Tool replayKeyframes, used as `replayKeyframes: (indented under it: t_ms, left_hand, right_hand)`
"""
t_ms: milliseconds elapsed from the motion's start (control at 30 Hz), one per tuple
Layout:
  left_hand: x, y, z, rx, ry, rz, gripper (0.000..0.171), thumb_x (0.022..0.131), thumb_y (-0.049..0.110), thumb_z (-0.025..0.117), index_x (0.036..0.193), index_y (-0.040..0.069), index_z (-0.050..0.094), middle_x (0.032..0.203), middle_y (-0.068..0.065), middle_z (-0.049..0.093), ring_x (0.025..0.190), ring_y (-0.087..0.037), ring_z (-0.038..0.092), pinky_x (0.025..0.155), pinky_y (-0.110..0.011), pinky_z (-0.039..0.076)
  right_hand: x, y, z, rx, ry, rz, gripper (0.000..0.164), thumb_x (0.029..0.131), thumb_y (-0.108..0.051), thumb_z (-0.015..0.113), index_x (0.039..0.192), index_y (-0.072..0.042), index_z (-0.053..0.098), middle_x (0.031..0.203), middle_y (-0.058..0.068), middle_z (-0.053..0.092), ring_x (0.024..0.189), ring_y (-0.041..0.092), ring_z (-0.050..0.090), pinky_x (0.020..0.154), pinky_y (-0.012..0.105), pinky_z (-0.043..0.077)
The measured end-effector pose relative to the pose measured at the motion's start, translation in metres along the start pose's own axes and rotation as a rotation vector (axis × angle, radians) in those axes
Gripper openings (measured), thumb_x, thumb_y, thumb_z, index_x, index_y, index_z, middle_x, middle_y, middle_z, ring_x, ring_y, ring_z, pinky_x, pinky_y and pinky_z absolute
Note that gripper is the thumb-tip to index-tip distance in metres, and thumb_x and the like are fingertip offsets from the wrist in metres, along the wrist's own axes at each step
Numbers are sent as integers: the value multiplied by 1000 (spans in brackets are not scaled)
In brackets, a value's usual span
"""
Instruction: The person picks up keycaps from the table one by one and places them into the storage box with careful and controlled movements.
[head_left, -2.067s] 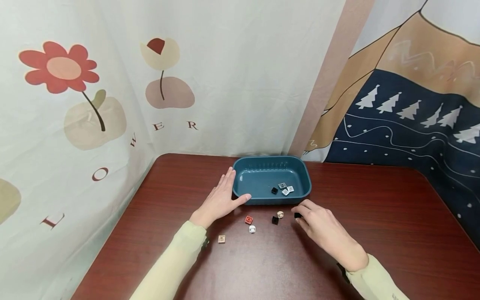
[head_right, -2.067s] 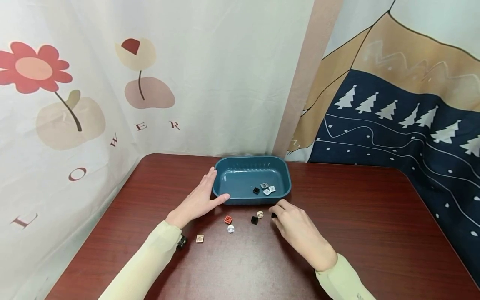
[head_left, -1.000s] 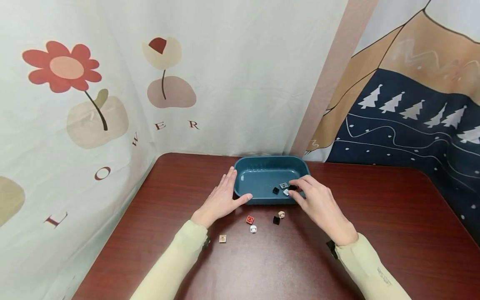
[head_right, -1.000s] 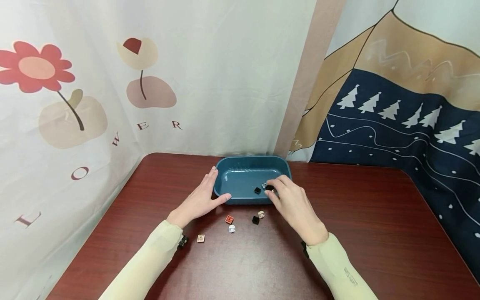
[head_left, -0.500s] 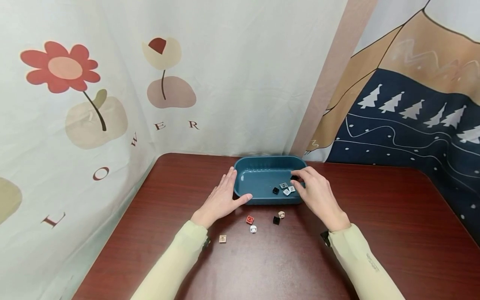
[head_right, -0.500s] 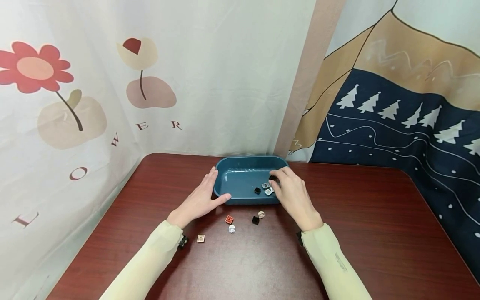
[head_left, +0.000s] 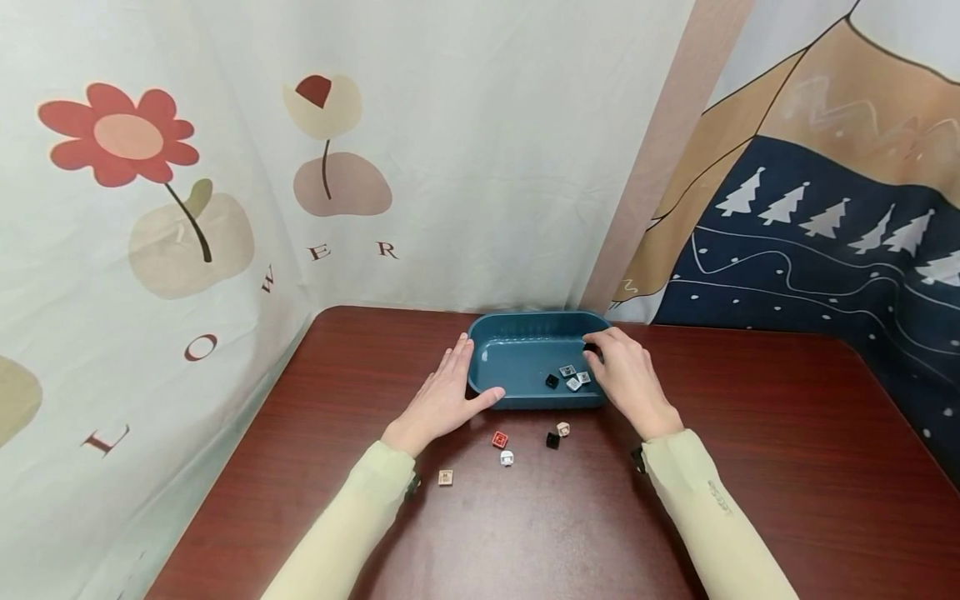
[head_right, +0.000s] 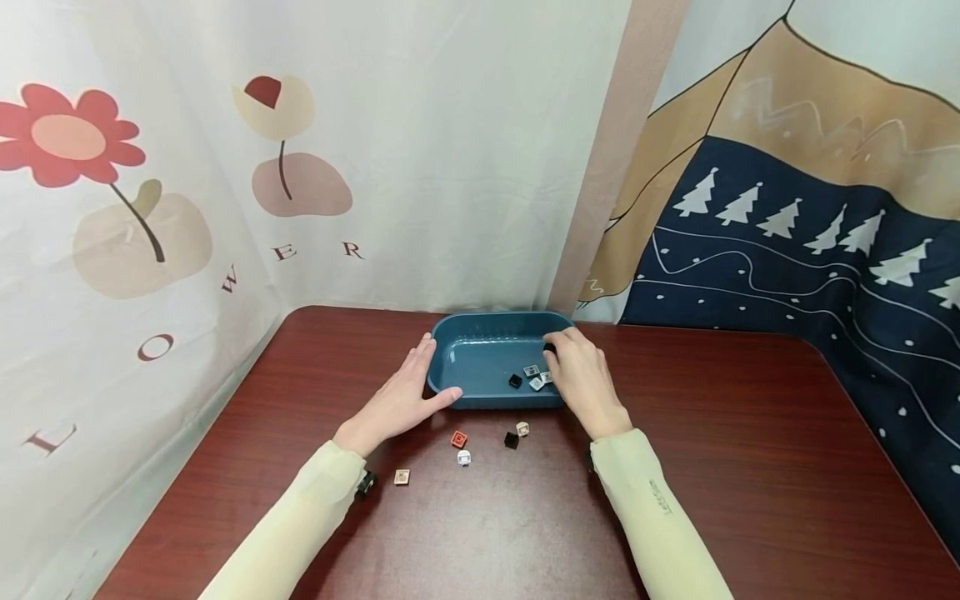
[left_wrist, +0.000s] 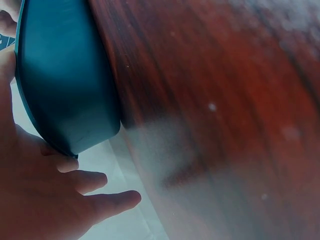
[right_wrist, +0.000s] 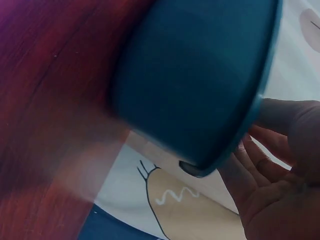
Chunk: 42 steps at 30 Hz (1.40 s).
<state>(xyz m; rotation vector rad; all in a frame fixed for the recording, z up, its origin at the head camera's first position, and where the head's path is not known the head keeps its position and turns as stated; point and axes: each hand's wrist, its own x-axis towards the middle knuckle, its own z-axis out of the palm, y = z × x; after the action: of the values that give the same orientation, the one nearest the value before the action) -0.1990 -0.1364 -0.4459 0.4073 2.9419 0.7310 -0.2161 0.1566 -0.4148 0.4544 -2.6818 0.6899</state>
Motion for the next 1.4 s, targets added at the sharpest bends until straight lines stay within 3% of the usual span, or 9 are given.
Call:
replayKeyframes:
  t_ms: [367,600,800,1067,1400]
  left_hand:
    - [0,0,0,-5,9,7,108,81,81,42,157,13,5,162,1,0,146,-30,10,110,-57,22]
    - [0,-1,0,-3,10,5,109,81,82,42,157,14,6,162,2,-1,146,-30,11,110,-57,22]
    - [0,0,-1,-5,6,6,107,81,80,43,157,14,5,162,2,-1,147,-30,10,110,-57,22]
    - [-1,1,-1,-9,4,4,106,83,78,46,157,13,5,162,2,-1,146,-30,10,110,-57,22]
    - [-1,1,-2,-10,5,9,104,85,73,50,157,12,6,162,1,-1,146,-30,10,110,-58,23]
  right_hand:
    - [6,3,14,-58,-5,38,23,89,-8,69,110,0,70,104,16,65,91,29,63,76,48,53]
    - [9,5,18,-101,8,9,22,88,-10,71,108,1,71,99,16,65,84,29,64,69,46,54]
    - [10,4,19,-124,-29,7,27,89,-13,71,111,1,70,101,17,67,87,29,65,71,45,54]
    - [-4,0,13,-76,31,-39,29,93,-20,66,114,0,69,110,17,67,98,30,65,78,47,54]
    - [-28,-17,-1,-85,85,-112,32,92,-32,67,116,-12,70,115,7,67,96,27,65,72,45,54]
